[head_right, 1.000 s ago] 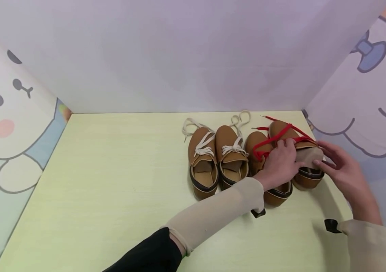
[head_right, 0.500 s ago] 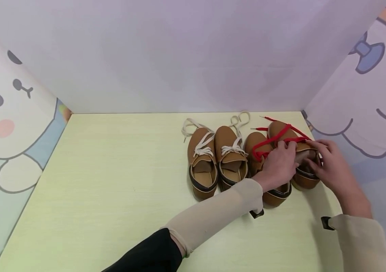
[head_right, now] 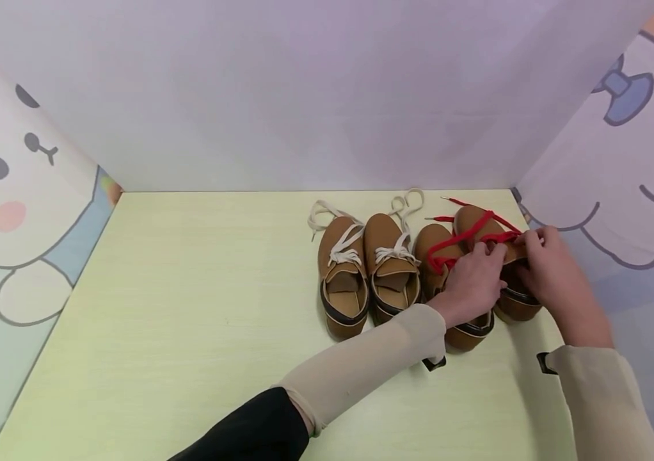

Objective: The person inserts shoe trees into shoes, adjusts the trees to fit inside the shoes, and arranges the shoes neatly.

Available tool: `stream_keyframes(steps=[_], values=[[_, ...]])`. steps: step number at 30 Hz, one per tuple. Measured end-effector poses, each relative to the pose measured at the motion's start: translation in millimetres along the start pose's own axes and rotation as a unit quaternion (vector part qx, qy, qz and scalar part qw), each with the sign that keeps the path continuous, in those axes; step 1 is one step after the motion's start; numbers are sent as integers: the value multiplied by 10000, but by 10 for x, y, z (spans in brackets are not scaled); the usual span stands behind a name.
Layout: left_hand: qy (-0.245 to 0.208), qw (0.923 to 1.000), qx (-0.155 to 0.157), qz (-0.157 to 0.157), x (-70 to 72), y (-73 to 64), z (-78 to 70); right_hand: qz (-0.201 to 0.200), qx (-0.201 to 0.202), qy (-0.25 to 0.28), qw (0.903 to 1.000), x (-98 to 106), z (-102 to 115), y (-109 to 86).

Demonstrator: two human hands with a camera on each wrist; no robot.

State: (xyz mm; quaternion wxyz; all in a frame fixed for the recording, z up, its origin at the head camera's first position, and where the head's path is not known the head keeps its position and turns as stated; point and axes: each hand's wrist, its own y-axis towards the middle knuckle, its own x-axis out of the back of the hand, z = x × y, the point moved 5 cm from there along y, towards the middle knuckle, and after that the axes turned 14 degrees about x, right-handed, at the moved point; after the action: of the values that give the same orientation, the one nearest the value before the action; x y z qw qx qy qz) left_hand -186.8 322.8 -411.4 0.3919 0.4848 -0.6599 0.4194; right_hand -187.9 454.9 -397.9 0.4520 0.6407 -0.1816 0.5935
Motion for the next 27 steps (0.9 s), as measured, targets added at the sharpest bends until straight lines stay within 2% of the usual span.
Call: stream_keyframes(steps=[6,15,20,27], values=[[114,9999,-25,79,-10,-6,-8,335,-352,-12,9988,-38,-51,22],[226,9996,-67,148,-43,-5,-37,161,-620,-275,9976,-53,-66,-8],[229,9994,-234,129,-42,16,-27,109,-841,-302,9959,-69,-73,-33],[543,9953,-793,146,0,77,-48,183,-1184,2,9928,-64,-118,-61]])
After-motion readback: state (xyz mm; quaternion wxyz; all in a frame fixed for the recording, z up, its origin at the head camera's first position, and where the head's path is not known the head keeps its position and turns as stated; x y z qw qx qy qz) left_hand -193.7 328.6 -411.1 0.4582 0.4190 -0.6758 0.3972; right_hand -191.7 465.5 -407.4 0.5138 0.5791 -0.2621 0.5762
